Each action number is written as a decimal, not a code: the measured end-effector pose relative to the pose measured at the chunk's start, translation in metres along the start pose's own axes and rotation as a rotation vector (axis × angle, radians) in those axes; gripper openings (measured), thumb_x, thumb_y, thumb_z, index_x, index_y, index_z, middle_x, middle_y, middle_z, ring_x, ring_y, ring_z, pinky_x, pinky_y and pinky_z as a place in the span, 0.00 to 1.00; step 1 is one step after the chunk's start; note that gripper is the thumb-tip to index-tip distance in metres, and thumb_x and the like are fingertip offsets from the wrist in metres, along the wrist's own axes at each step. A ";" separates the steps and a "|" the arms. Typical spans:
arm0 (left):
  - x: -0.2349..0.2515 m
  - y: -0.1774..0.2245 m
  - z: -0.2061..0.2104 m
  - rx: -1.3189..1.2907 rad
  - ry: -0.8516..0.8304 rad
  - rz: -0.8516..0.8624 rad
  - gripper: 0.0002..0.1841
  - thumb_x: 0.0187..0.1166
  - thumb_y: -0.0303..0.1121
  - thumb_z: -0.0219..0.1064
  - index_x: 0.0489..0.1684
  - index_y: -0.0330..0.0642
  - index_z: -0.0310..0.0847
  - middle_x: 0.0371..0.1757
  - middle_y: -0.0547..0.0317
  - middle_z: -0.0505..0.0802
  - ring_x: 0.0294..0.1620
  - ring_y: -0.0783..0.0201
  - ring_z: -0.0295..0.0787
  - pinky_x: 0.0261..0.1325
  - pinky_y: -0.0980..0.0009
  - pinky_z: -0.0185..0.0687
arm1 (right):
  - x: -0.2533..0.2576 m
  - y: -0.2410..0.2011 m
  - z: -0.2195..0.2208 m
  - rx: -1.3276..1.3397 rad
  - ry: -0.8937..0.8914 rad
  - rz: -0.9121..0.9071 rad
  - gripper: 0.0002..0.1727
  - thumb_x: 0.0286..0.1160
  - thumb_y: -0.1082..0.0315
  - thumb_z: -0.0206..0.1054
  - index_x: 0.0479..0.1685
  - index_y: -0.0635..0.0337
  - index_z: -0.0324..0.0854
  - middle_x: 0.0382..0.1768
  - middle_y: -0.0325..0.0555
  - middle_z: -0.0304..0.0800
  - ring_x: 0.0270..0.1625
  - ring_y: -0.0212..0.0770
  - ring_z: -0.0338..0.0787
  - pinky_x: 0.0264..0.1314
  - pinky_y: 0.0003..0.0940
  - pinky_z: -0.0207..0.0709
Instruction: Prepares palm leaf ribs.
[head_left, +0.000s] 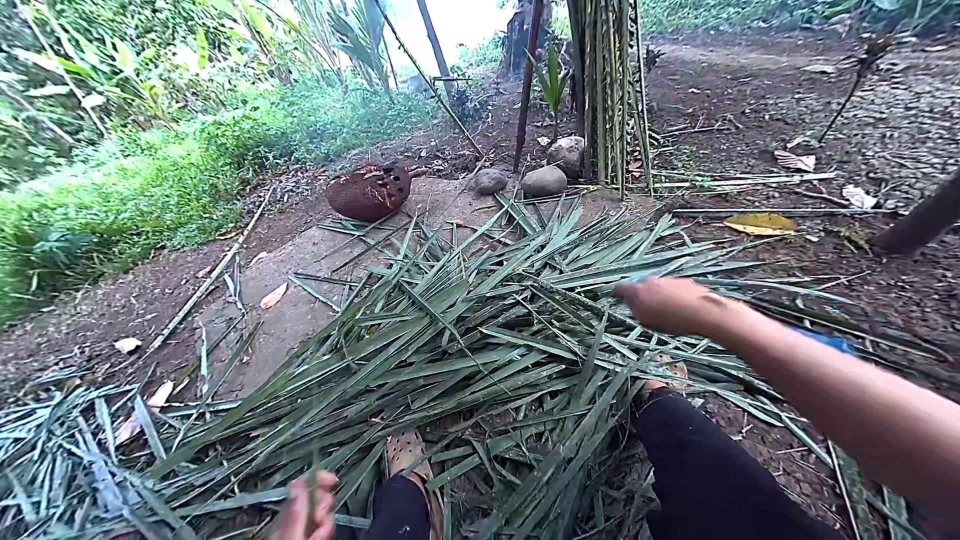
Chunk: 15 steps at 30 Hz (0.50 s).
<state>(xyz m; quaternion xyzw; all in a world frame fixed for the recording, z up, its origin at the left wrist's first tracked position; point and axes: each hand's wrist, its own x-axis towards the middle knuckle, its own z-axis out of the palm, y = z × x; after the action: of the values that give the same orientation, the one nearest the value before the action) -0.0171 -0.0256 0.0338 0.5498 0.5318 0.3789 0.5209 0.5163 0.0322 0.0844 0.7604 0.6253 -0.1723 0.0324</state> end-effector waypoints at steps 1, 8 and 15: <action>0.000 0.005 0.019 -0.029 0.000 -0.039 0.17 0.94 0.39 0.33 0.62 0.45 0.67 0.29 0.79 0.76 0.18 0.86 0.65 0.21 0.87 0.63 | -0.010 -0.023 0.011 0.081 -0.079 -0.168 0.21 0.88 0.67 0.54 0.77 0.58 0.77 0.54 0.70 0.88 0.56 0.72 0.88 0.58 0.73 0.75; -0.020 0.055 0.127 -0.099 -0.094 0.115 0.14 0.91 0.27 0.41 0.54 0.40 0.75 0.24 0.79 0.77 0.16 0.86 0.65 0.19 0.88 0.64 | -0.099 -0.146 0.067 1.287 -0.594 -0.689 0.32 0.90 0.66 0.43 0.94 0.50 0.47 0.22 0.29 0.71 0.16 0.24 0.67 0.16 0.20 0.62; -0.038 0.062 0.146 -0.028 -0.155 0.298 0.11 0.89 0.24 0.45 0.47 0.35 0.75 0.23 0.79 0.78 0.19 0.86 0.69 0.23 0.86 0.67 | -0.120 -0.164 0.082 1.440 -0.650 -0.863 0.28 0.88 0.70 0.43 0.89 0.52 0.57 0.20 0.27 0.67 0.15 0.20 0.64 0.14 0.15 0.57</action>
<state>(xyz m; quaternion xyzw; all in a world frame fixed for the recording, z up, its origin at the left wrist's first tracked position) 0.1310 -0.0808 0.0741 0.6429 0.3970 0.4159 0.5061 0.3212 -0.0663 0.0711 0.2093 0.5572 -0.7262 -0.3441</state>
